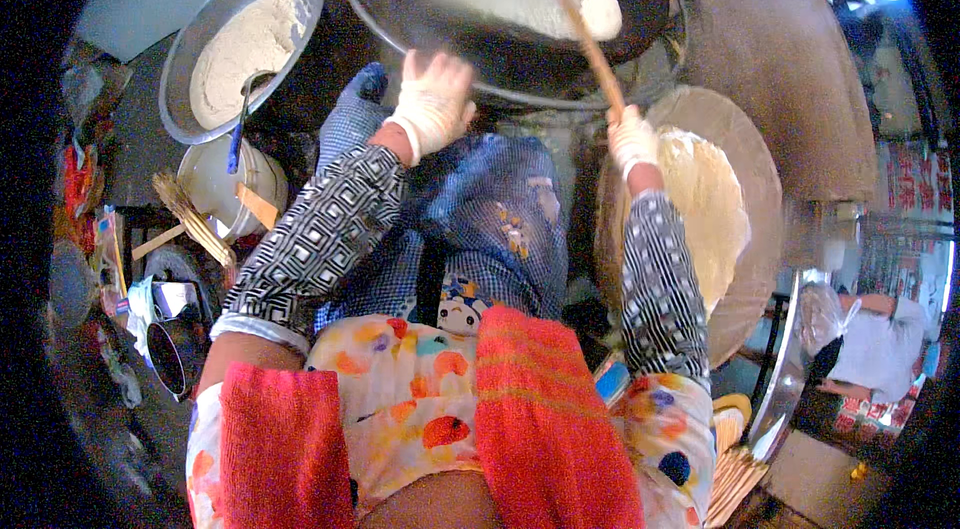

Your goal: The person prepares large crepes by spreading batter onto a circular griddle using a wooden spreader, flipping the cooked sheets, and removing them by hand or with a blue scraper tool.

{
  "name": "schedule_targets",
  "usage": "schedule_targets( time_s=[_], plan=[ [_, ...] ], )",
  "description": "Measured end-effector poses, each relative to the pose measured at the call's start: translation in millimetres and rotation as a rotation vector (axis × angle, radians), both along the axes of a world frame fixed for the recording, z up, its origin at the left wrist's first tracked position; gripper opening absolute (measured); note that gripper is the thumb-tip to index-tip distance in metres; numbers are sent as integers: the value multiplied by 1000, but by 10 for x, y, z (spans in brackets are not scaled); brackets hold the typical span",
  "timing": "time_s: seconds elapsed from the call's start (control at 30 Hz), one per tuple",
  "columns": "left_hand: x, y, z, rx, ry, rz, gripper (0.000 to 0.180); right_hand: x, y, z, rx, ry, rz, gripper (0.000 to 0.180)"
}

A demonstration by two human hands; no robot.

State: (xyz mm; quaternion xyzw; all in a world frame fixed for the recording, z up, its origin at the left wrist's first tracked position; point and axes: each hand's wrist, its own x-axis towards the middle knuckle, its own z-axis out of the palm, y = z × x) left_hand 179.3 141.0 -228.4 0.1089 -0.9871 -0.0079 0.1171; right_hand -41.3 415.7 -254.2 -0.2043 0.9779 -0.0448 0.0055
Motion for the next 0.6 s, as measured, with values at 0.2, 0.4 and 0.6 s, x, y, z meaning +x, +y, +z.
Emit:
schedule_targets(
  time_s=[0.2, 0.4, 0.6],
  plan=[
    [90, -2, -228, -146, -178, 98, 54, 63, -329, 326, 49, 21, -14, 41],
    [104, -117, -192, -186, -195, 90, 67, -212, -97, 172, 21, 82, -47, 40],
    [157, -418, -167, -188, -205, 149, 60, -25, -247, 76, 25, 3, -39, 40]
  ],
)
